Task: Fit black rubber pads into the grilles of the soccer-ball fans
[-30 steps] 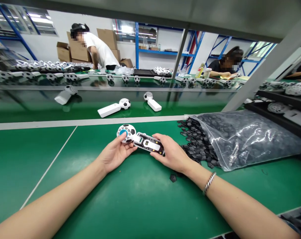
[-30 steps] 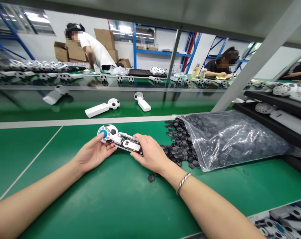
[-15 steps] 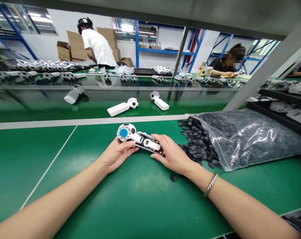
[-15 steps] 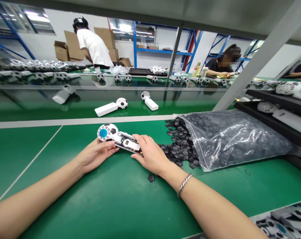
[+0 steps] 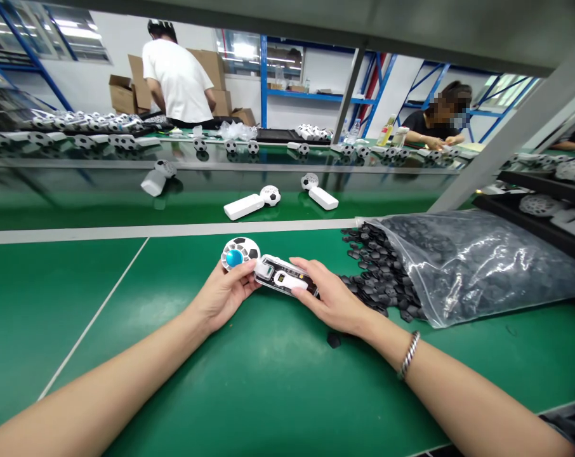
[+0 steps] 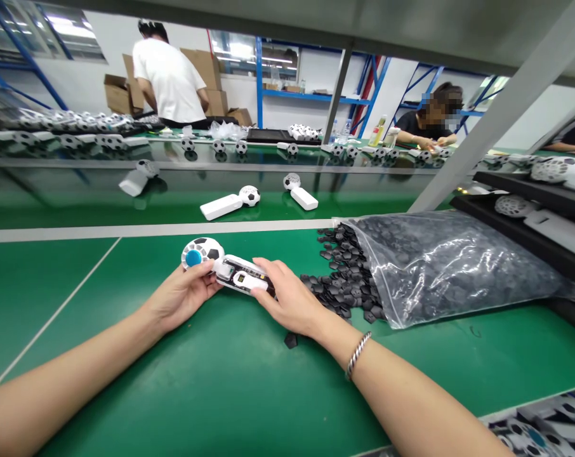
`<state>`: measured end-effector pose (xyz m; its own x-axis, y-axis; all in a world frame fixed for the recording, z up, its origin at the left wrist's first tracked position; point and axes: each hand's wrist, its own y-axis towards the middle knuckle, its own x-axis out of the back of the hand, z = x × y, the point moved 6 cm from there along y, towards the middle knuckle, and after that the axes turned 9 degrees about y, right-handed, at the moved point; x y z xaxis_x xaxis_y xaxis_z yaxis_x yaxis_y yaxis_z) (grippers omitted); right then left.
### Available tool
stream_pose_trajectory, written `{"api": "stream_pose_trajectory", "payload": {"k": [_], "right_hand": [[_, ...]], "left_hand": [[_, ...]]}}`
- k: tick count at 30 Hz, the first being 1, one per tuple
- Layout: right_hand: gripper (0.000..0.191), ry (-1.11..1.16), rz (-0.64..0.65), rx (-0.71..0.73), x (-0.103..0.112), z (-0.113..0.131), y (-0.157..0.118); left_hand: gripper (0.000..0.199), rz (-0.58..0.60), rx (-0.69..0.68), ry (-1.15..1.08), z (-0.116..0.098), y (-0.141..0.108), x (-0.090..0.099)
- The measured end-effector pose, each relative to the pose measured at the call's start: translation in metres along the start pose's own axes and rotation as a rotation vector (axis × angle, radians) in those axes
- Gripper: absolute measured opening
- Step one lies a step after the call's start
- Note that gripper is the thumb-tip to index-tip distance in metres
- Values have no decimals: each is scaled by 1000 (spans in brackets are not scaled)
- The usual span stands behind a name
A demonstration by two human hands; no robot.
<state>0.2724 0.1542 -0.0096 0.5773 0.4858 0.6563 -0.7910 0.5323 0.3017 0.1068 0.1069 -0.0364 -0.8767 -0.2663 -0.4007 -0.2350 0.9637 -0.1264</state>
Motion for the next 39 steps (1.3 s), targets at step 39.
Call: {"api": "stream_pose_trajectory", "payload": {"k": [39], "right_hand": [[32,909,4,-516,-31,5,-9]], "left_hand": [[46,329,-74,408,18,-26,-32]]}}
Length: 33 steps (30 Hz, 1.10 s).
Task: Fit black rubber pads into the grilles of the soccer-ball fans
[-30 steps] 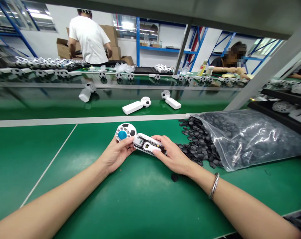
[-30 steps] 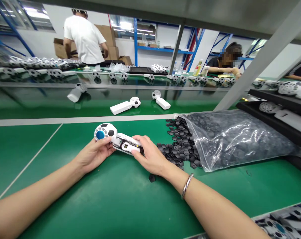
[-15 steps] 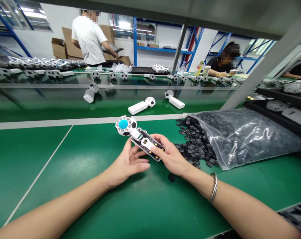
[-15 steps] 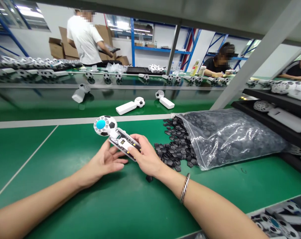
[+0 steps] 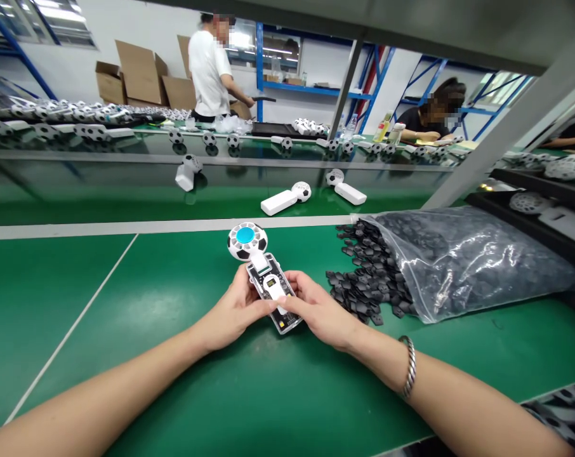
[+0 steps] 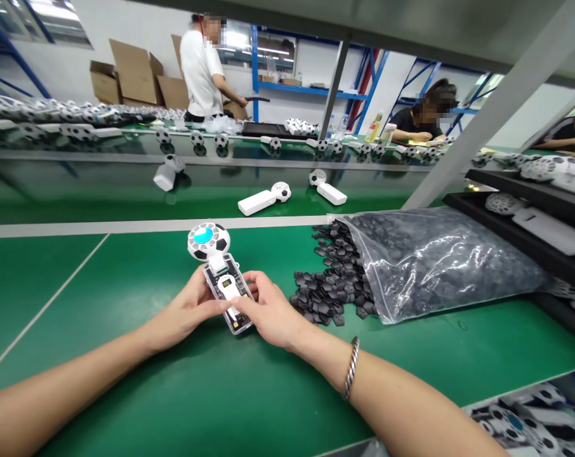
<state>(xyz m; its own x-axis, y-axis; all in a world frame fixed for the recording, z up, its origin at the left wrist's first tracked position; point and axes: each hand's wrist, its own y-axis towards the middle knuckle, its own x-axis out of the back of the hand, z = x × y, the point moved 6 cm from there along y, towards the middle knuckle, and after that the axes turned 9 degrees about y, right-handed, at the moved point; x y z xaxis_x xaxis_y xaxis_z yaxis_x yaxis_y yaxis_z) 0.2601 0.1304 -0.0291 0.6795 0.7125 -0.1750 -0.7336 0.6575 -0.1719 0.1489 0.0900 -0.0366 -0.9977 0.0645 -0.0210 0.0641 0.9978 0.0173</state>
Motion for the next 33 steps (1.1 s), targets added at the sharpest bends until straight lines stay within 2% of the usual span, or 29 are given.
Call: {"api": "stream_pose_trajectory", "payload": {"k": [5,11,17,22,25,28,33], "right_hand": [[33,-34,28,-12,-3,1,-2],[35,-101,55,48,1,1,-4],[36,-16,100,64,1,0,-2],[38,-73,121,81,-1,1,-2],[39,-126,130,103,0,0,-2],[37,-166,102,111,1,-3,-2],[28,-339,87,144,-3,0,-5]], "left_hand": [[47,20,-7,6,-1,0,-1],[47,2,1,-10,1,1,0],[35,0,154,-234,3,6,3],[28,-70,191,-341,2,2,5],[23,-51,188,-369,3,5,7],[24,-100,172,-318,4,17,25],[25,-330,101,-109,-4,62,97]]}}
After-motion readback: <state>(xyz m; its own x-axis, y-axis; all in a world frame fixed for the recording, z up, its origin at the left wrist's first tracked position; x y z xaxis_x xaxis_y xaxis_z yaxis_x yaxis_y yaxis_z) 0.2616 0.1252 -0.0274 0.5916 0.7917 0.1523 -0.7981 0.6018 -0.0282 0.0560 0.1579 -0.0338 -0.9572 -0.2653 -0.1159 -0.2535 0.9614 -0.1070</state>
